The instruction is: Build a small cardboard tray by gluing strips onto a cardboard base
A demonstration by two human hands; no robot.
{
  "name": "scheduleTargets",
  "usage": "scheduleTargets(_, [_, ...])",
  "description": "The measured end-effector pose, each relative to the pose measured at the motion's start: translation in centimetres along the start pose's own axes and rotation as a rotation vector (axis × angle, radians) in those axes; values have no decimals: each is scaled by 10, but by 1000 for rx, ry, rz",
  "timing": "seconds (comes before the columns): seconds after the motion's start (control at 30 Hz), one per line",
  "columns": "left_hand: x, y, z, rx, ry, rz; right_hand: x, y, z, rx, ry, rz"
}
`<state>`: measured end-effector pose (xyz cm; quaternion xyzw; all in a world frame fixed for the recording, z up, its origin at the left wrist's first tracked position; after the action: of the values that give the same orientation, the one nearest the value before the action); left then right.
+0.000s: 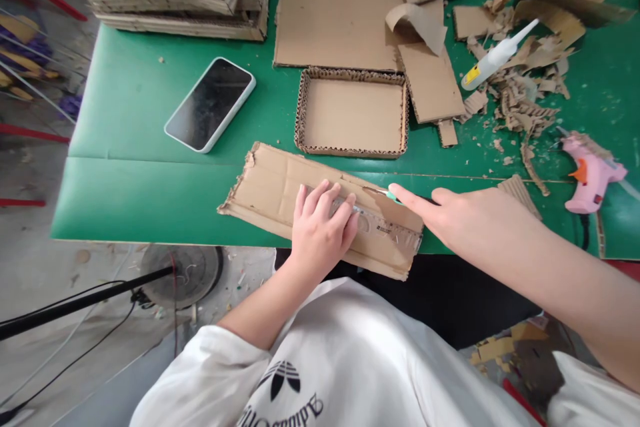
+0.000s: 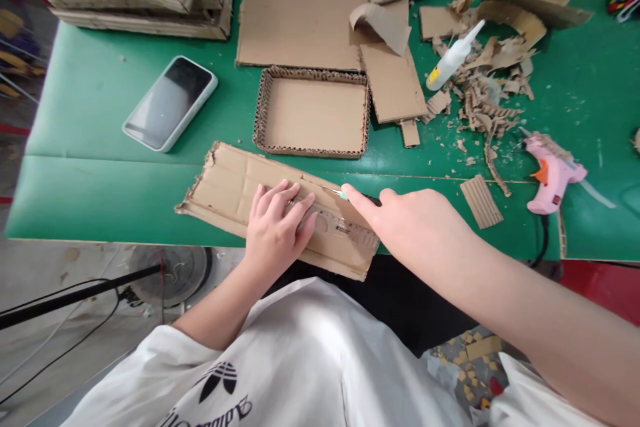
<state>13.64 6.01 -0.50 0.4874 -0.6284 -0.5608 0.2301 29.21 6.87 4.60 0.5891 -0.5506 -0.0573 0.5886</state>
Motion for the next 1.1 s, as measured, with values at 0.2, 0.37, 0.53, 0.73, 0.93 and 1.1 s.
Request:
scheduleTargets(0.2, [-1, 0, 0, 5, 4, 7, 2, -4, -1, 17, 6, -40])
scheduleTargets(0.37, [-1, 1, -1, -24, -12, -11, 6, -13, -3, 43, -14, -36])
scheduleTargets(0.53, [-1, 2, -1, -22, -11, -25, 12, -18, -3, 43, -21, -55])
scheduleTargets(0.73, [-1, 1, -1, -16, -5, -15, 15, -19, -5, 67, -28, -78])
scheduleTargets(0.93, [0, -1, 1, 26, 10, -6, 19, -25, -7, 70, -40, -76])
scheduleTargets(1.1, [0, -1, 0, 3, 0, -3, 27, -33, -9, 82, -62, -75])
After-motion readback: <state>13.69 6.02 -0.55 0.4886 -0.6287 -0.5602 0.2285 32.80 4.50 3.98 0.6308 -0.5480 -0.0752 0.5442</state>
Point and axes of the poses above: each hand's wrist, its own x-axis away from the middle knuckle, its own y-axis out of the back of the hand, z = x × y, the point moved 7 cm from there along -x, towards the middle knuckle, and after that the axes turned 5 degrees about z, right-handed, at the moved point
